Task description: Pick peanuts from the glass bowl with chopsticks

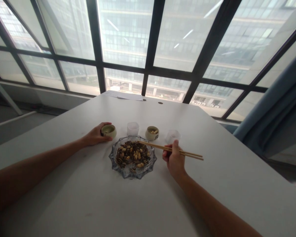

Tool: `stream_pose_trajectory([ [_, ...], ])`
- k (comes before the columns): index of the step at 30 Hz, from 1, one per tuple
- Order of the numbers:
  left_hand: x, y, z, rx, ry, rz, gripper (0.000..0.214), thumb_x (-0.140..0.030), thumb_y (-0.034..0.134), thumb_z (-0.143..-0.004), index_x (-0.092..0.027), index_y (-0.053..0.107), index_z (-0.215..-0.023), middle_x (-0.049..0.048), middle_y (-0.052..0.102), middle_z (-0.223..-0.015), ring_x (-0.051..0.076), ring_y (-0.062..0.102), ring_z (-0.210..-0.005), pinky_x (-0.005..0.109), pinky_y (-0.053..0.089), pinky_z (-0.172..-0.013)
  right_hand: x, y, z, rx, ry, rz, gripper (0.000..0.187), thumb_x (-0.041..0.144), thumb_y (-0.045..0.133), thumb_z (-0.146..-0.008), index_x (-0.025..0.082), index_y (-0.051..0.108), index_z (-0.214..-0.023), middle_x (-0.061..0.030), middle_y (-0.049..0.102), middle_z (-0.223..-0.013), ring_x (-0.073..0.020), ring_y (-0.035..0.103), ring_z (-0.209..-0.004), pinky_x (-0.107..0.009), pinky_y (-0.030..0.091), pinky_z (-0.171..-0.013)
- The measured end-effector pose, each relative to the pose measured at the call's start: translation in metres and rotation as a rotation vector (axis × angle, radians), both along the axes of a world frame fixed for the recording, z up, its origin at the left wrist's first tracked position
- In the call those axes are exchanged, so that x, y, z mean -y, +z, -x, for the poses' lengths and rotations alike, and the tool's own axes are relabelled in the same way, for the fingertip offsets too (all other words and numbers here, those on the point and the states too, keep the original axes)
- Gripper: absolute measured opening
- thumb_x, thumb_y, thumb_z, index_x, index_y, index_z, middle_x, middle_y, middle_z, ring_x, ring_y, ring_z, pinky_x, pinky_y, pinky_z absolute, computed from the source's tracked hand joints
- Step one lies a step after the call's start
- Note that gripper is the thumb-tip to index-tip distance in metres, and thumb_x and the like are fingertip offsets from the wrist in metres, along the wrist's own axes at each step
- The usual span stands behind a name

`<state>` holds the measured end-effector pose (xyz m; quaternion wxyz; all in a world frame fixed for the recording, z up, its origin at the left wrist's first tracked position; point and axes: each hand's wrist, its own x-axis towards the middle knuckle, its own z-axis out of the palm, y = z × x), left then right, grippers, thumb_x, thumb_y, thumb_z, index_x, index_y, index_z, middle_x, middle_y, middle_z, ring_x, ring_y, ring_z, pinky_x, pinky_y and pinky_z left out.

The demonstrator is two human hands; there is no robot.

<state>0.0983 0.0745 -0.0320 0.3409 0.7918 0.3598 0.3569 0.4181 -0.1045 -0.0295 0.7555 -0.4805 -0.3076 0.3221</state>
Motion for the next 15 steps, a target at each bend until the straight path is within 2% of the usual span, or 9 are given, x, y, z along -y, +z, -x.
stream_pose_trajectory([
  [5,0.007,-0.001,0.001,-0.004,0.031,-0.236,0.079,-0.051,0.084,-0.058,-0.017,0.053,-0.122,0.0111,0.067,-0.116,0.027,0.067,-0.101,0.039,0.054,-0.088,-0.001,0.002,0.001,-0.152,0.019,0.096,0.055,0.068,0.066,-0.078,0.017,0.055,-0.061,0.0025,0.050,-0.038,-0.0049,0.036,-0.029,-0.017,0.029,-0.031],
  [11,0.015,0.000,-0.002,0.067,0.066,-0.539,0.071,-0.047,0.082,-0.066,-0.020,0.051,-0.125,0.0128,0.062,-0.128,0.027,0.061,-0.116,0.041,0.050,-0.100,-0.003,0.002,-0.002,-0.288,0.081,0.176,0.048,0.058,0.061,-0.088,0.017,0.054,-0.063,0.0021,0.050,-0.039,-0.0053,0.035,-0.028,-0.017,0.029,-0.029],
  [15,0.015,-0.002,-0.003,0.049,0.038,-0.627,0.069,-0.044,0.080,-0.070,-0.021,0.049,-0.127,0.0140,0.060,-0.131,0.027,0.060,-0.120,0.041,0.049,-0.101,-0.002,0.007,-0.001,-0.347,0.110,0.197,0.048,0.054,0.057,-0.092,0.017,0.052,-0.062,0.0027,0.048,-0.039,-0.0044,0.033,-0.027,-0.016,0.026,-0.029],
])
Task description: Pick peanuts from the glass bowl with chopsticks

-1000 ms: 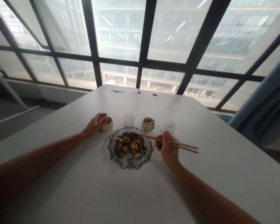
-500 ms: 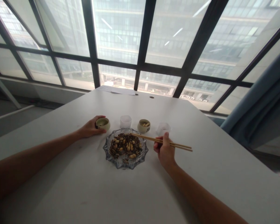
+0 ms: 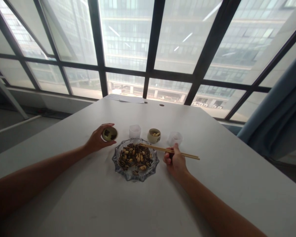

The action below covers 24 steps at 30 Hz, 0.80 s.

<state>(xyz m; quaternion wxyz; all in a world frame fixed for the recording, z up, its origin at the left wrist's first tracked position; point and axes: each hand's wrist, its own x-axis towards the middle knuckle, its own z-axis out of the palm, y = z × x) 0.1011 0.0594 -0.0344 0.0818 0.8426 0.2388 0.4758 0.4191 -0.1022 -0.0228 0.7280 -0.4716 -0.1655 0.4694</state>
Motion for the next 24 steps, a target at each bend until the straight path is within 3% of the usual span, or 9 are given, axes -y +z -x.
stream_pose_trajectory([
  [6,-0.001,-0.002,0.001,-0.045,-0.034,-0.035,0.068,-0.042,0.079,-0.073,-0.021,0.048,-0.129,0.0141,0.059,-0.130,0.028,0.059,-0.121,0.041,0.050,-0.101,0.000,0.003,0.000,-0.013,-0.005,0.010,0.048,0.054,0.057,-0.092,0.017,0.051,-0.062,0.0033,0.048,-0.039,-0.0044,0.033,-0.028,-0.015,0.025,-0.028],
  [16,0.001,-0.001,0.000,-0.046,0.018,0.007,0.070,-0.044,0.081,-0.069,-0.021,0.050,-0.127,0.0117,0.061,-0.124,0.027,0.061,-0.115,0.040,0.051,-0.099,-0.001,0.000,0.002,0.102,-0.018,0.010,0.053,0.063,0.063,-0.083,0.017,0.055,-0.059,0.0024,0.048,-0.038,-0.0047,0.033,-0.028,-0.016,0.027,-0.029],
  [20,0.002,0.000,0.000,-0.020,0.043,0.018,0.069,-0.043,0.082,-0.068,-0.021,0.050,-0.125,0.0112,0.061,-0.123,0.026,0.062,-0.113,0.039,0.052,-0.097,0.006,-0.003,0.002,0.423,-0.075,-0.162,0.056,0.069,0.060,-0.082,0.018,0.058,-0.060,0.0008,0.050,-0.038,-0.0091,0.042,-0.030,-0.019,0.029,-0.029],
  [22,0.003,0.001,0.000,-0.005,0.064,0.030,0.067,-0.042,0.082,-0.068,-0.021,0.051,-0.124,0.0107,0.062,-0.122,0.025,0.062,-0.110,0.040,0.052,-0.096,0.015,-0.001,0.003,0.734,-0.089,-0.356,0.053,0.066,0.054,-0.088,0.018,0.061,-0.066,-0.0005,0.055,-0.042,-0.0110,0.047,-0.033,-0.021,0.034,-0.031],
  [24,0.003,0.001,0.000,0.006,0.078,0.038,0.067,-0.042,0.082,-0.068,-0.021,0.052,-0.123,0.0104,0.063,-0.120,0.025,0.063,-0.108,0.040,0.053,-0.094,0.024,0.004,0.003,1.115,-0.016,-0.608,0.048,0.061,0.050,-0.093,0.019,0.064,-0.072,-0.0011,0.059,-0.048,-0.0118,0.052,-0.038,-0.023,0.041,-0.038],
])
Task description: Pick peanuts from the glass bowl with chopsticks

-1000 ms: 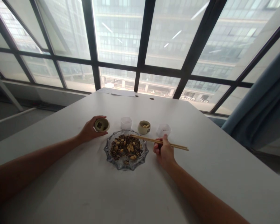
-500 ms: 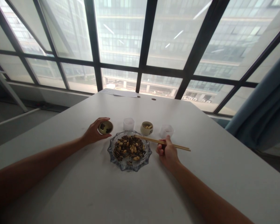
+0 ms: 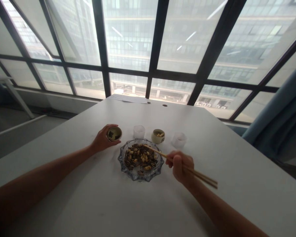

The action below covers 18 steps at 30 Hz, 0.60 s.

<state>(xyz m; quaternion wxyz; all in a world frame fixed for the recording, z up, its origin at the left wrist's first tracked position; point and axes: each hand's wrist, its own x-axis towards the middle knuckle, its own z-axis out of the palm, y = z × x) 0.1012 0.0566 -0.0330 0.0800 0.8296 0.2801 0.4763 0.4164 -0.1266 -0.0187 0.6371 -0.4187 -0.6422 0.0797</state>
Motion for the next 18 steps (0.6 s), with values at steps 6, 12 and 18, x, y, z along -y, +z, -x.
stream_pose_trajectory([
  [6,-0.001,0.000,0.000,0.005,-0.003,0.004,0.067,-0.042,0.082,-0.067,-0.020,0.052,-0.122,0.0105,0.063,-0.120,0.025,0.063,-0.108,0.040,0.052,-0.095,0.016,0.020,0.002,0.767,0.240,-0.331,0.035,0.044,0.046,-0.100,0.018,0.068,-0.094,-0.0044,0.064,-0.063,-0.0156,0.061,-0.057,-0.028,0.050,-0.055],
  [12,0.001,0.002,0.001,0.005,0.000,0.018,0.066,-0.043,0.082,-0.067,-0.021,0.052,-0.122,0.0111,0.063,-0.120,0.026,0.063,-0.109,0.042,0.052,-0.095,0.016,0.009,0.016,0.091,0.134,0.036,0.049,0.069,0.062,-0.079,0.023,0.071,-0.069,-0.0033,0.061,-0.049,-0.0159,0.056,-0.044,-0.029,0.046,-0.045],
  [18,0.002,0.003,0.001,0.003,-0.002,0.011,0.067,-0.043,0.082,-0.068,-0.021,0.051,-0.123,0.0111,0.063,-0.121,0.026,0.062,-0.110,0.041,0.052,-0.096,-0.006,0.005,0.023,-0.784,-0.086,0.330,0.057,0.075,0.067,-0.069,0.019,0.059,-0.062,0.0011,0.052,-0.039,-0.0100,0.042,-0.031,-0.022,0.030,-0.031],
])
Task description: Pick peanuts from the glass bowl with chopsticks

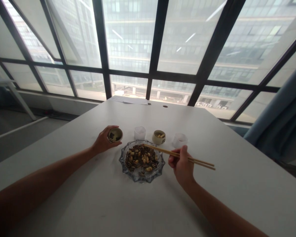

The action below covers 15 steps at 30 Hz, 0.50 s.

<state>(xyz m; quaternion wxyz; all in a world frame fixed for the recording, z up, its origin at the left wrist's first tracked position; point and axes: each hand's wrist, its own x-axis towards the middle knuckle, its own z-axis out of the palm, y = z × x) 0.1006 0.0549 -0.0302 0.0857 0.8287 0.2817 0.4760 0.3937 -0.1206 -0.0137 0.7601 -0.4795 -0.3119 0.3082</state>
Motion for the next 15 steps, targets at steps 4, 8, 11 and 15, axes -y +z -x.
stream_pose_trajectory([
  [4,-0.001,0.000,0.000,-0.007,0.005,-0.003,0.067,-0.043,0.082,-0.068,-0.021,0.051,-0.123,0.0114,0.063,-0.121,0.026,0.062,-0.110,0.041,0.052,-0.096,-0.008,-0.001,-0.007,-0.119,0.020,0.037,0.059,0.075,0.072,-0.063,0.018,0.057,-0.061,0.0030,0.050,-0.038,-0.0073,0.039,-0.030,-0.020,0.031,-0.032],
  [8,-0.002,-0.001,0.000,-0.006,-0.003,-0.013,0.067,-0.043,0.082,-0.068,-0.020,0.051,-0.122,0.0116,0.063,-0.120,0.025,0.062,-0.110,0.041,0.052,-0.096,0.002,0.001,-0.003,0.110,-0.018,-0.030,0.060,0.077,0.067,-0.068,0.018,0.060,-0.061,-0.0001,0.054,-0.040,-0.0101,0.045,-0.031,-0.021,0.032,-0.031],
  [11,-0.002,-0.002,-0.001,-0.012,-0.012,-0.001,0.067,-0.044,0.082,-0.067,-0.020,0.052,-0.122,0.0118,0.063,-0.120,0.025,0.063,-0.109,0.040,0.052,-0.096,0.009,0.005,0.001,0.273,-0.025,-0.082,0.060,0.076,0.064,-0.071,0.017,0.062,-0.062,-0.0019,0.057,-0.041,-0.0115,0.049,-0.033,-0.022,0.035,-0.032],
  [15,-0.004,-0.003,-0.001,-0.013,0.010,0.044,0.068,-0.046,0.082,-0.066,-0.020,0.053,-0.121,0.0118,0.065,-0.119,0.026,0.064,-0.107,0.041,0.053,-0.095,0.005,0.004,-0.003,0.238,-0.051,-0.059,0.061,0.077,0.063,-0.072,0.017,0.061,-0.062,-0.0017,0.056,-0.040,-0.0111,0.047,-0.031,-0.022,0.034,-0.031],
])
